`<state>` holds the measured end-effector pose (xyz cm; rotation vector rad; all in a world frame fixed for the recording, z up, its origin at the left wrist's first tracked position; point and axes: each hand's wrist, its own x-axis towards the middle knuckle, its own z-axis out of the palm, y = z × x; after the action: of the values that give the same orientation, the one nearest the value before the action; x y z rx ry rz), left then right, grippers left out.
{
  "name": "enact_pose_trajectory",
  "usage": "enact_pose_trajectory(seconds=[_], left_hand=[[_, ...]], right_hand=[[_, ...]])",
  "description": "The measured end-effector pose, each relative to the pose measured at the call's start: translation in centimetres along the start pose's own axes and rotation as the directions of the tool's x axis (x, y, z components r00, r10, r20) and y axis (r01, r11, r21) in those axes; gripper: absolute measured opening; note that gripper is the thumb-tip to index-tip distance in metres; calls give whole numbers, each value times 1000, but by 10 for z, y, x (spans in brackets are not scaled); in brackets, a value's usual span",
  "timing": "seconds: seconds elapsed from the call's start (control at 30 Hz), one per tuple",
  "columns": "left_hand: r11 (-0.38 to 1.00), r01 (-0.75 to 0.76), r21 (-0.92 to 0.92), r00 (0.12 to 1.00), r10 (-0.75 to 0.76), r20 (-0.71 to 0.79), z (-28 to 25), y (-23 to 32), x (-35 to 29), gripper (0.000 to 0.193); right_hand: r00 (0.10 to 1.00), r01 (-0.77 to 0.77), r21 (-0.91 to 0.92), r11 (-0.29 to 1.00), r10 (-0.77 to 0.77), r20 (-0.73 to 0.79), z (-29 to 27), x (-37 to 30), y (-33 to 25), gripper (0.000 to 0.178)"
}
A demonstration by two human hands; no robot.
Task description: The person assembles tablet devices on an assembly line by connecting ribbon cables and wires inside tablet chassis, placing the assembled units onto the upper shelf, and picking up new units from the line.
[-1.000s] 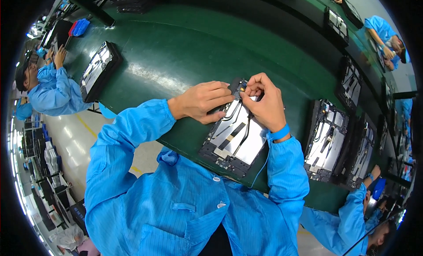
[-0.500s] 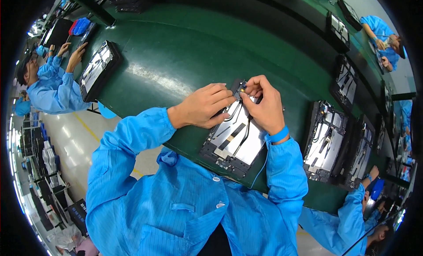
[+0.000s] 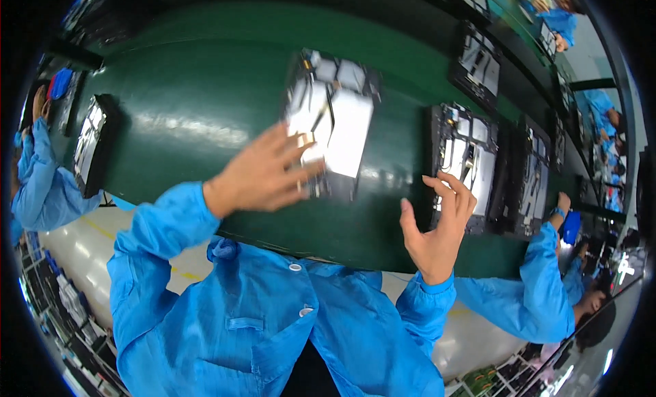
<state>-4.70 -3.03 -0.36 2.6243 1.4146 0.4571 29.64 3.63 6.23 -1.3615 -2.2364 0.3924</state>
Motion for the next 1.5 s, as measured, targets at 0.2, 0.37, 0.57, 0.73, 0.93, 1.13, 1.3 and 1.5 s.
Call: enact_pose_trajectory(seconds=[0.2, 0.37, 0.57, 0.73, 0.93, 1.13, 1.3, 1.5], left_hand=[[980, 100, 171, 973, -60, -222, 2, -152, 94, 56], [909, 310, 277, 894, -180, -409, 21, -212, 137, 52], [996, 12, -91, 881, -54, -470, 57, -66, 133, 41], [592, 273, -758, 948, -301, 106, 62, 51, 162, 40], [38, 192, -981, 854, -499, 147, 81, 96, 255, 66], [61, 203, -977, 835, -531, 140, 21, 91, 252, 58], [-122, 149, -981, 881, -434, 188, -3, 22, 115, 62], [-78, 511, -856, 738, -471, 483, -22, -5, 3, 77]], right_hand=[[994, -105, -362, 926, 114, 3, -8, -31, 32, 50], [996, 12, -432, 902, 27, 84, -10, -32, 38, 53], [973, 53, -568, 821, 84, 214, -32, -16, 38, 74], [948, 83, -644, 761, 139, 287, -35, -25, 35, 85], [998, 51, -658, 751, -66, 2, -41, -11, 35, 76], [940, 231, -612, 757, -335, -59, -31, -15, -13, 58], [843, 538, -70, 840, -532, 85, -13, -36, -76, 67], [906, 396, 253, 883, -421, 51, 48, 22, -50, 44]])
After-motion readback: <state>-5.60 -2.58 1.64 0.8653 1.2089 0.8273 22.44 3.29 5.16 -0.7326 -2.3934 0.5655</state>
